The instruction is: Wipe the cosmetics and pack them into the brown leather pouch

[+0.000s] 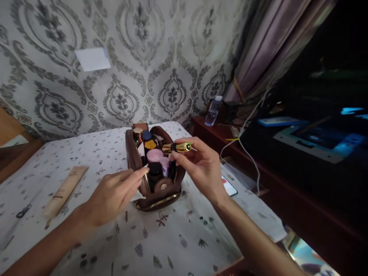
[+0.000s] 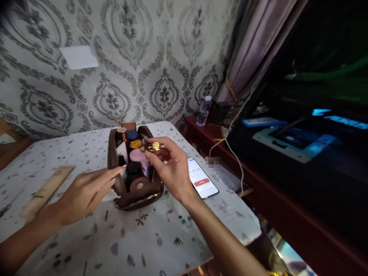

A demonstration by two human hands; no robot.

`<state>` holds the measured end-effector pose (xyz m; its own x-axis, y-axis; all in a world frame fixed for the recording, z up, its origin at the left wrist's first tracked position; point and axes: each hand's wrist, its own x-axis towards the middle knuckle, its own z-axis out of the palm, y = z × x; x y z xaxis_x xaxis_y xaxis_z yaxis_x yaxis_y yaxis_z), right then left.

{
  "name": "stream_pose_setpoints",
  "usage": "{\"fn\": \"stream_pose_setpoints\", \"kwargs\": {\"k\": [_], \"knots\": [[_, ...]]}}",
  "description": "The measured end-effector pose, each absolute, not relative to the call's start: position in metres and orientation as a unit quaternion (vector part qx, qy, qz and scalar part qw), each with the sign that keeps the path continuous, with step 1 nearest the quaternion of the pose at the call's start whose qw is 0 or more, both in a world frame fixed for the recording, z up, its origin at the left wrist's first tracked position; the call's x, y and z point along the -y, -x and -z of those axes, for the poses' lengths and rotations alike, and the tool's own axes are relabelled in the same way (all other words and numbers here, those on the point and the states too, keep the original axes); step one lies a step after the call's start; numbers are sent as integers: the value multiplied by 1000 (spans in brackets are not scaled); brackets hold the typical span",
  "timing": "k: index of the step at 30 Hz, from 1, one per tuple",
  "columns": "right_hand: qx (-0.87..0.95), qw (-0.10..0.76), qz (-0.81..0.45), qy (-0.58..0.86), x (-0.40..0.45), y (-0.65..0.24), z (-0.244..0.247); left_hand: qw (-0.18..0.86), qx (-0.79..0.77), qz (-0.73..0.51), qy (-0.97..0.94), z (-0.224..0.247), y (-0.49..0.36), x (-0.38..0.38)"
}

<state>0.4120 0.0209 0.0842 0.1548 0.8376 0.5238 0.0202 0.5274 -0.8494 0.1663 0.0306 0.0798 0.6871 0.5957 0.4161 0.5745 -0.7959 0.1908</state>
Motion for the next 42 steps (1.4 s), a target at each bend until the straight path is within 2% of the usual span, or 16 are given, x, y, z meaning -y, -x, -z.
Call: {"fn": "stream_pose_setpoints", "kwargs": {"k": [5, 8, 12, 18, 25, 27, 37, 40, 42], "knots": [[613, 630, -278, 386, -36, -416, -92, -33, -300, -264, -916, -69, -169, -28], [668, 574, -193, 433, -44, -417, -95, -39, -300, -272, -914, -64, -167, -25], [754, 436, -48, 488, -55, -417, -104, -25, -304, -289, -907, -56, -160, -20], [819, 227, 76, 522, -74, -409, -119, 35, -306, -287, -907, -38, -144, -10], [861, -8, 130, 492, -80, -394, -127, 45, -284, -258, -923, -31, -139, 0], [860, -48, 140, 488, -79, -392, -130, 40, -280, -249, -926, -30, -140, 2], [859, -85, 110, 493, -74, -391, -135, 38, -276, -205, -938, -23, -142, 5], [869, -46, 106, 481, -76, -395, -130, 56, -275, -218, -935, -26, -141, 6], [875, 13, 109, 472, -73, -397, -126, 72, -274, -239, -929, -28, -137, 6]]}}
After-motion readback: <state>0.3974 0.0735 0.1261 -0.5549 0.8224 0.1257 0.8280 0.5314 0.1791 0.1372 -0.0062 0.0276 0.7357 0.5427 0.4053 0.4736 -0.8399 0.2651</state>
